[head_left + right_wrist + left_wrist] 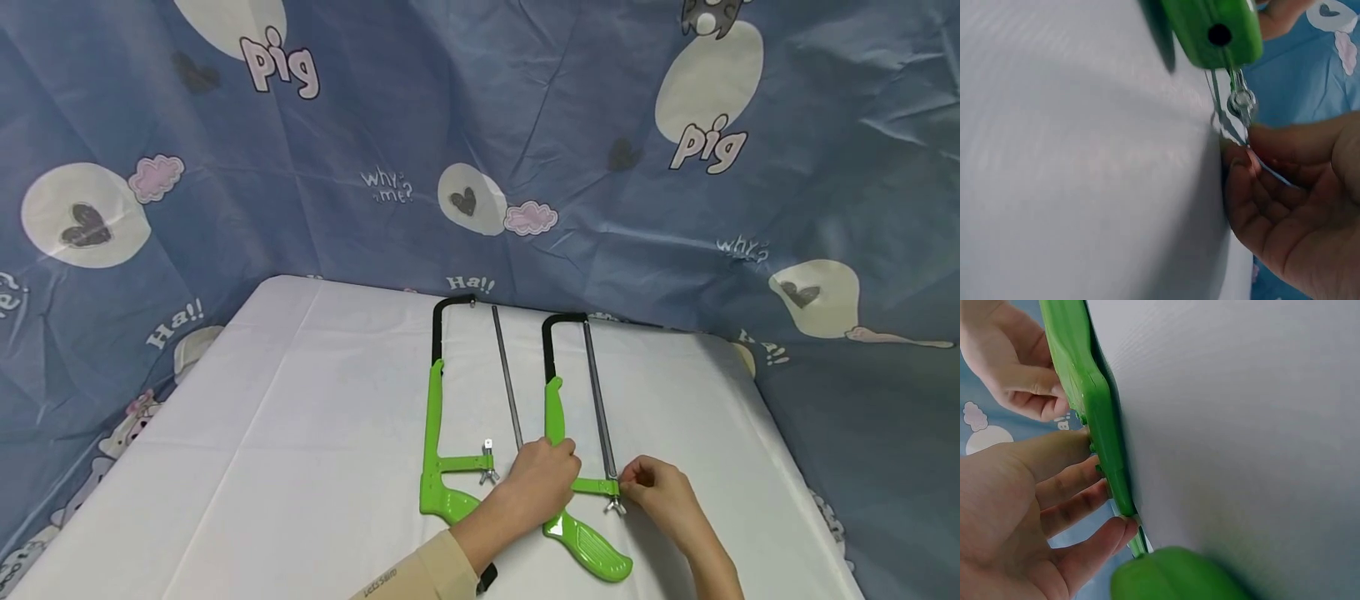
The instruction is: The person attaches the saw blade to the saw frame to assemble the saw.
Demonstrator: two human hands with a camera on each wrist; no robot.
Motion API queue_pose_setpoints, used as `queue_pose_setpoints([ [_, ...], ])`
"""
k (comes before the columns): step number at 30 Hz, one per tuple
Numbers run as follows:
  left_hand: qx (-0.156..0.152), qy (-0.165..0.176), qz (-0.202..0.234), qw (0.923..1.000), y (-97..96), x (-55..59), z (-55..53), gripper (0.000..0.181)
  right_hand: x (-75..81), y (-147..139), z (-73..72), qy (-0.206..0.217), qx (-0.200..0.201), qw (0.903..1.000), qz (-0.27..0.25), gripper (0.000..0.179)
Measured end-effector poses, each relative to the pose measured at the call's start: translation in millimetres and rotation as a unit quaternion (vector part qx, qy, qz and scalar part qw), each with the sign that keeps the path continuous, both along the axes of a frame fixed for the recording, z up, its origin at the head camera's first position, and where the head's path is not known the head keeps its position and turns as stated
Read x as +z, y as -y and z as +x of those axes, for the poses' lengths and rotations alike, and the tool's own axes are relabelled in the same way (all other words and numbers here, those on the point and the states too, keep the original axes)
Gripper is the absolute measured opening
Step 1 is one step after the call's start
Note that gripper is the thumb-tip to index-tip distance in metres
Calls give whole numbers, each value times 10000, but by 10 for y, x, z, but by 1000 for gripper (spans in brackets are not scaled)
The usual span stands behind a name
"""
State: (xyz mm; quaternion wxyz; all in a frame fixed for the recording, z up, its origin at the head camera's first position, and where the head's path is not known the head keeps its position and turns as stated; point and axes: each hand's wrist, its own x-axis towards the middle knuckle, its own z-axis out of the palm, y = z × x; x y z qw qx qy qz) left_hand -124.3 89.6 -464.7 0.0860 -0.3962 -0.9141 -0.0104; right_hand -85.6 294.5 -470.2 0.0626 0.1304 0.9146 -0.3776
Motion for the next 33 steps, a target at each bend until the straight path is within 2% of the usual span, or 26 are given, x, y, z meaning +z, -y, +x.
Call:
queue_pose_setpoints([
  [7,5,5,18,10000,1,-17,-13,16,19,1,75,262,167,9995,38,6],
  [12,-21,76,45,10000,6,-24,-9,16,62,-2,113,272,242,9986,370,9],
  [19,-5,8,57,10000,0,-23,-3,15,87,6,145,547,177,9976,382,8],
  [26,-20,60,88,9999,4,-21,-1,16,49,23,186,578,264,9976,290,12],
  [33,-22,71,22,10000,6,-14,0,17,-3,56,207,481,104,9983,309,11],
])
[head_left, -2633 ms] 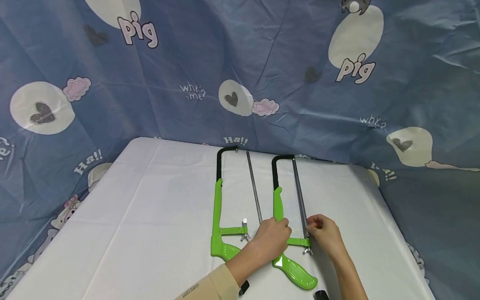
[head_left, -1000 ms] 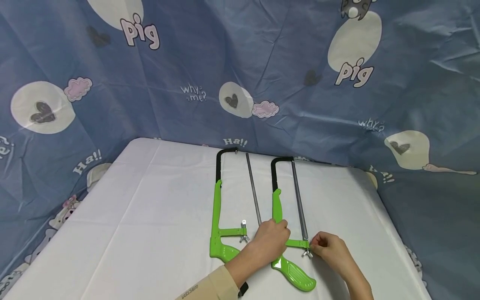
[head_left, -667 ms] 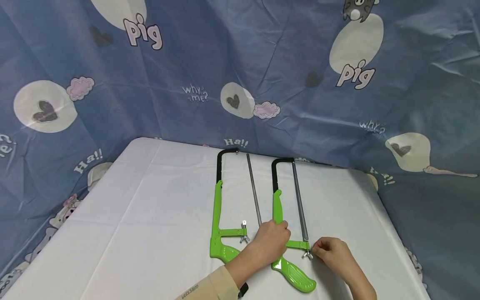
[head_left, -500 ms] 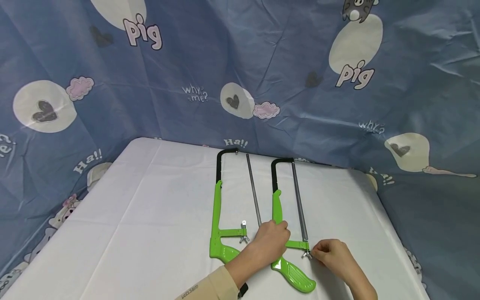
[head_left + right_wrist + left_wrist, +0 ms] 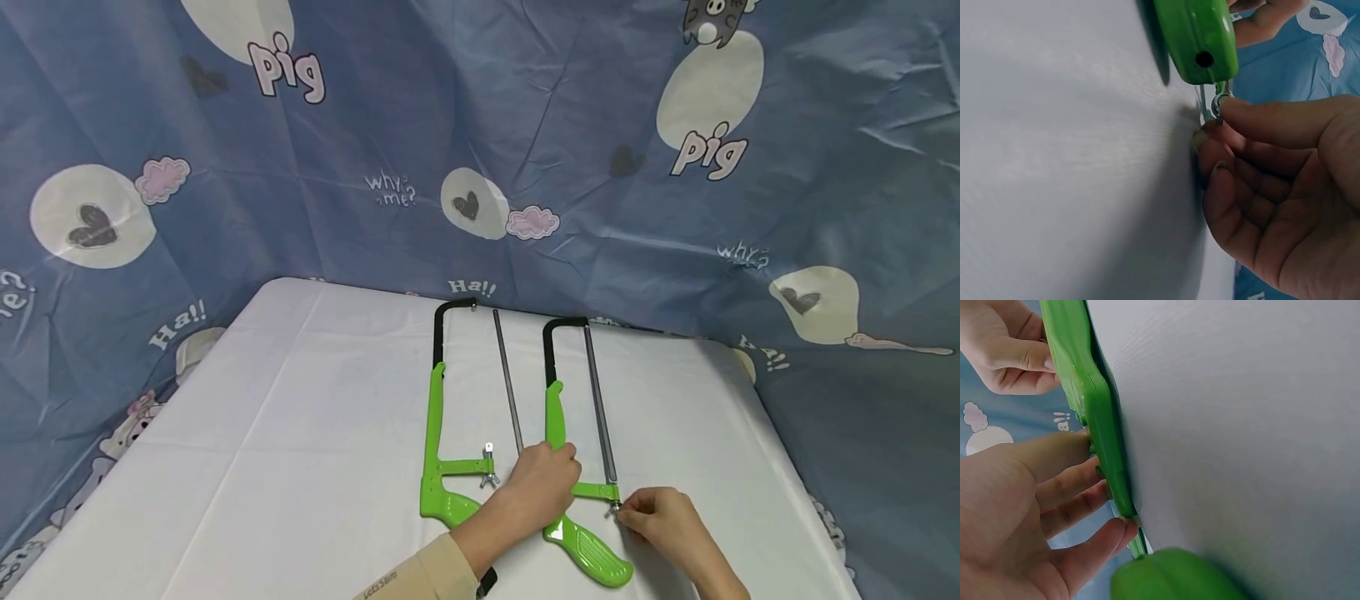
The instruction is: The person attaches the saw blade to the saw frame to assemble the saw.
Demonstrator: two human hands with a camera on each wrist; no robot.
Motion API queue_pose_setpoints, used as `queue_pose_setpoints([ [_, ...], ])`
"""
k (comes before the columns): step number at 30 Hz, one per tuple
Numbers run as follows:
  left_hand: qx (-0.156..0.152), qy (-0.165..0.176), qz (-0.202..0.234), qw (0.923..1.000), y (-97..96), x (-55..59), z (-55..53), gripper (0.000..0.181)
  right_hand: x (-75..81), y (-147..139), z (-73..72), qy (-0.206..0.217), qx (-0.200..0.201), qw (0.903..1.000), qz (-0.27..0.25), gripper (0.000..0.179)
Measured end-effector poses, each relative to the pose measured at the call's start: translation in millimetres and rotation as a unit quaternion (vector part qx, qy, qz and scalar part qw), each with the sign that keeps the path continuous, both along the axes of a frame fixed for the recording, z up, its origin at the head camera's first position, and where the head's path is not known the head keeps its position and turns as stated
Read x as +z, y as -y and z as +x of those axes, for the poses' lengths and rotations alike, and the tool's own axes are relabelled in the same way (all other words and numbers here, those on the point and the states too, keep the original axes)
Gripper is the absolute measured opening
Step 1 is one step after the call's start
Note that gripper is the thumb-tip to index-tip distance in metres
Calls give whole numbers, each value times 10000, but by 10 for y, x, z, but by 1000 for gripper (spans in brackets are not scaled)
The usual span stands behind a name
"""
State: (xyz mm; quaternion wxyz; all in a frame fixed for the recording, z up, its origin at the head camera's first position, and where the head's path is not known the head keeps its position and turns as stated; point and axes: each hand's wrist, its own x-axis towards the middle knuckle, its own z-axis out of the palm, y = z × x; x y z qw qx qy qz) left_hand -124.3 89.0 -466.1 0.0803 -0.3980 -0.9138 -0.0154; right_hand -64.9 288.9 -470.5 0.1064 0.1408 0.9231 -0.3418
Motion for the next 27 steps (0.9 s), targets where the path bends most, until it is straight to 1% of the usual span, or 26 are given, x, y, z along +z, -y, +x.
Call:
queue_pose_setpoints([
  [8,1,-27,92,10000,-2,-3,-5,17,-27,34,-1,-161,-17,9998,-87,11],
  [14,-13,15,104,9999,-13,-3,-3,15,-29,41,8,-113,7,9999,-84,13],
  [20,-10,20,132,9999,-14,11,3,15,-32,25,15,-142,122,9995,-235,14],
  [27,-55,-49,146,9999,-4,-6,-13,15,-56,39,8,-40,15,9997,-234,18],
])
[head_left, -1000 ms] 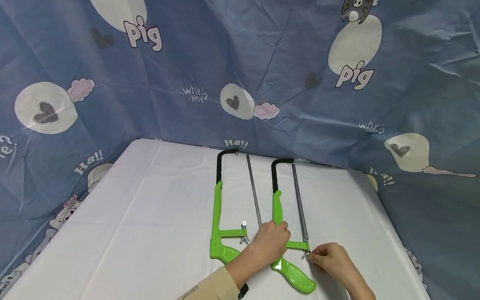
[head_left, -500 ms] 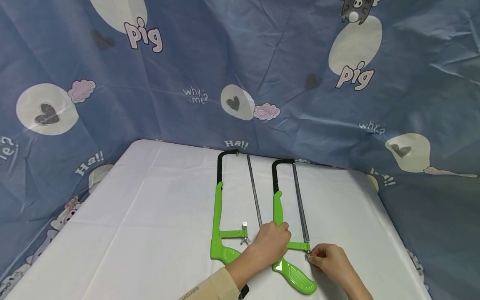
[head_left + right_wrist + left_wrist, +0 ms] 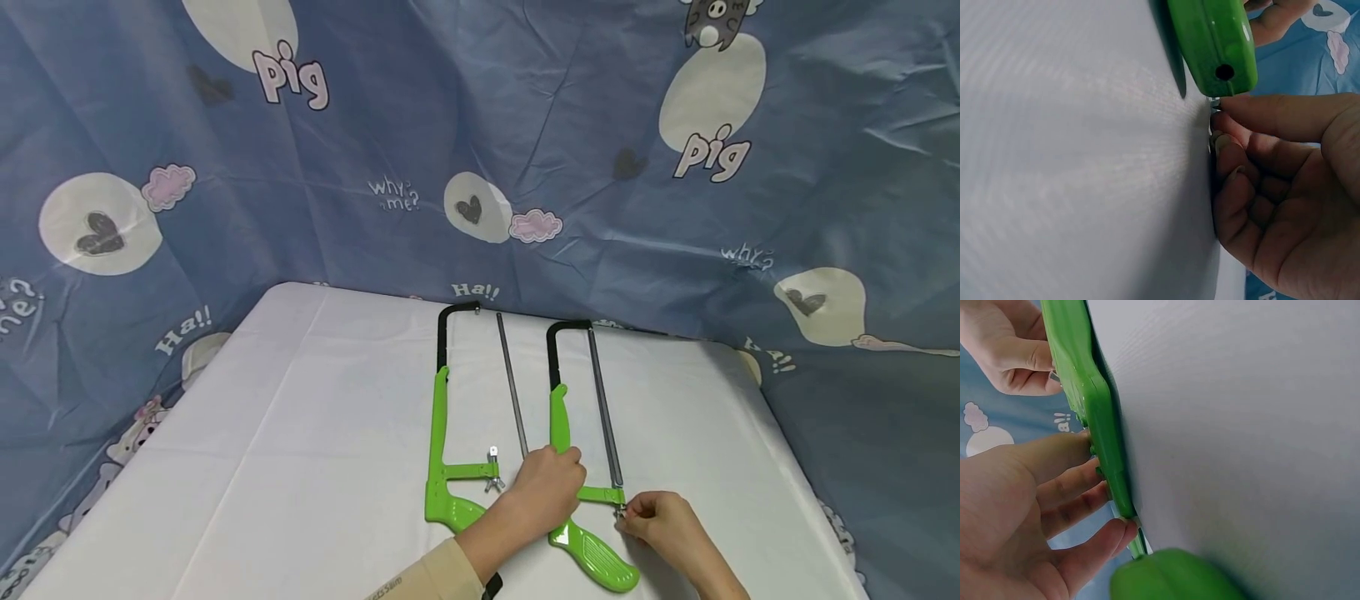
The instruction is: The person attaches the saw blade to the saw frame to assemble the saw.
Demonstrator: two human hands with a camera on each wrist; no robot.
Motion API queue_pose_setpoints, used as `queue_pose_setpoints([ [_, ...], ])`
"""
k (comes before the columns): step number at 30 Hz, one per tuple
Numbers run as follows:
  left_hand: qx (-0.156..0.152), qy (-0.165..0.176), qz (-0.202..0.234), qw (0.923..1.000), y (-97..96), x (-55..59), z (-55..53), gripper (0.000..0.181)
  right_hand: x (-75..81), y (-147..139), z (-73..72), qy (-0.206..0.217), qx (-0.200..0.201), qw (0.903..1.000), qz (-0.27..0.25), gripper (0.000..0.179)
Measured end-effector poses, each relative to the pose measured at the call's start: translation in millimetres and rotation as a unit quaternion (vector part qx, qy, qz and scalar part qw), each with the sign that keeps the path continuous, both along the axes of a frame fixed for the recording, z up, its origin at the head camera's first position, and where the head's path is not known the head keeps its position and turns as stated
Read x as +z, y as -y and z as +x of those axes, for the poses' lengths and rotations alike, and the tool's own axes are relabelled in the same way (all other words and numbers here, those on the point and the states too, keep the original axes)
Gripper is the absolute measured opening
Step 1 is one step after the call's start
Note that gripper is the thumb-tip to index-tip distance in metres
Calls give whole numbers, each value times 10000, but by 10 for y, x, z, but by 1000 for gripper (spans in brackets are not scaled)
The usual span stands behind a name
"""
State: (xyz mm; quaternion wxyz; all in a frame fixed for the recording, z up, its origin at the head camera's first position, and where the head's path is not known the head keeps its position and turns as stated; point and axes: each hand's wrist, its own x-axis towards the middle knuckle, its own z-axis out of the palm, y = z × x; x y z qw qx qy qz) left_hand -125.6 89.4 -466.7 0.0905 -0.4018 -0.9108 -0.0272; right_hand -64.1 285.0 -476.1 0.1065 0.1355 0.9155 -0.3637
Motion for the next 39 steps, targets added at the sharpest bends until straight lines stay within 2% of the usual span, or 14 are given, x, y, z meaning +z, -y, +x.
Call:
queue_pose_setpoints([
  [12,101,88,-130,9998,-11,5,2,17,32,4,-17,214,-28,9998,-8,25],
  [26,103,22,-165,9998,-5,8,16,17,42,-25,-12,125,80,9999,-36,20],
  [39,82,2,-84,9999,0,47,39,18,6,-115,-23,234,125,9982,-530,14],
])
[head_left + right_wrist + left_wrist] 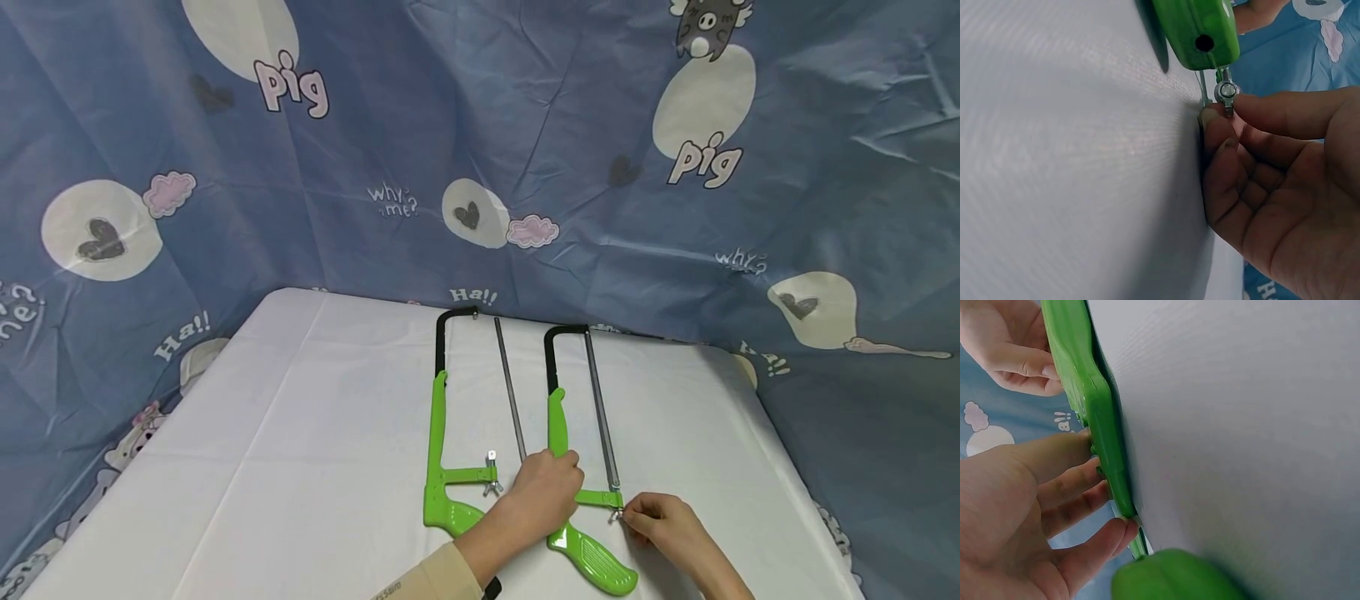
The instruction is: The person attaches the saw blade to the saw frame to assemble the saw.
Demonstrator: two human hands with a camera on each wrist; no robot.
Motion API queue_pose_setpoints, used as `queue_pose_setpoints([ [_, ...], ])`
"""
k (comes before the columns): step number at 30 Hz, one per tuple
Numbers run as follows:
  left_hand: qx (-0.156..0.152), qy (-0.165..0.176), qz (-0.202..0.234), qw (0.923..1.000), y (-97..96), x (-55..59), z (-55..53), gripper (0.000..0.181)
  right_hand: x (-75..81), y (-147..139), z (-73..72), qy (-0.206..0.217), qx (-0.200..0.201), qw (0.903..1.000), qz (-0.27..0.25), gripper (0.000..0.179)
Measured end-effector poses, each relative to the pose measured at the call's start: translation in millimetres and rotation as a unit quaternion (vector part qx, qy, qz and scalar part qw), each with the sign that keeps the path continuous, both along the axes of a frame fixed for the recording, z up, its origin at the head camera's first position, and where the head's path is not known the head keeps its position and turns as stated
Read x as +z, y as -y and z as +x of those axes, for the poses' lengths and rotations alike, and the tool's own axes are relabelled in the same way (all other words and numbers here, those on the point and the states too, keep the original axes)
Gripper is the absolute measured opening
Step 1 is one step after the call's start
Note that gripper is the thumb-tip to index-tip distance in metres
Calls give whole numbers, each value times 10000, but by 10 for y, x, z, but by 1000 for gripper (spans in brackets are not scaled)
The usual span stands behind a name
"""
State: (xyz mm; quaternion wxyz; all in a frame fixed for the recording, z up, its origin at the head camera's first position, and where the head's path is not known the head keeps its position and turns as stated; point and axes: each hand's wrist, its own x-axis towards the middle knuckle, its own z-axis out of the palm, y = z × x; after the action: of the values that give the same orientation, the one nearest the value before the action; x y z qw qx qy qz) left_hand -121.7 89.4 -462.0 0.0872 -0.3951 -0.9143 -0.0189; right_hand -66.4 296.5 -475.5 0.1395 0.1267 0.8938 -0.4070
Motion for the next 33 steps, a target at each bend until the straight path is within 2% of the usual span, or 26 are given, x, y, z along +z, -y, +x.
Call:
queue_pose_setpoints([
  [5,-26,-9,46,10000,5,4,0,17,5,-16,11,28,69,9999,-104,13],
  [14,3,-144,-20,9999,-5,-1,2,15,-28,42,11,-144,-191,9997,112,6],
  [19,5,-123,-10,9999,-2,2,8,16,-30,43,21,-255,-2,9996,124,5],
  [33,-36,-67,0,10000,0,2,3,17,-8,38,32,-255,168,9994,185,5],
])
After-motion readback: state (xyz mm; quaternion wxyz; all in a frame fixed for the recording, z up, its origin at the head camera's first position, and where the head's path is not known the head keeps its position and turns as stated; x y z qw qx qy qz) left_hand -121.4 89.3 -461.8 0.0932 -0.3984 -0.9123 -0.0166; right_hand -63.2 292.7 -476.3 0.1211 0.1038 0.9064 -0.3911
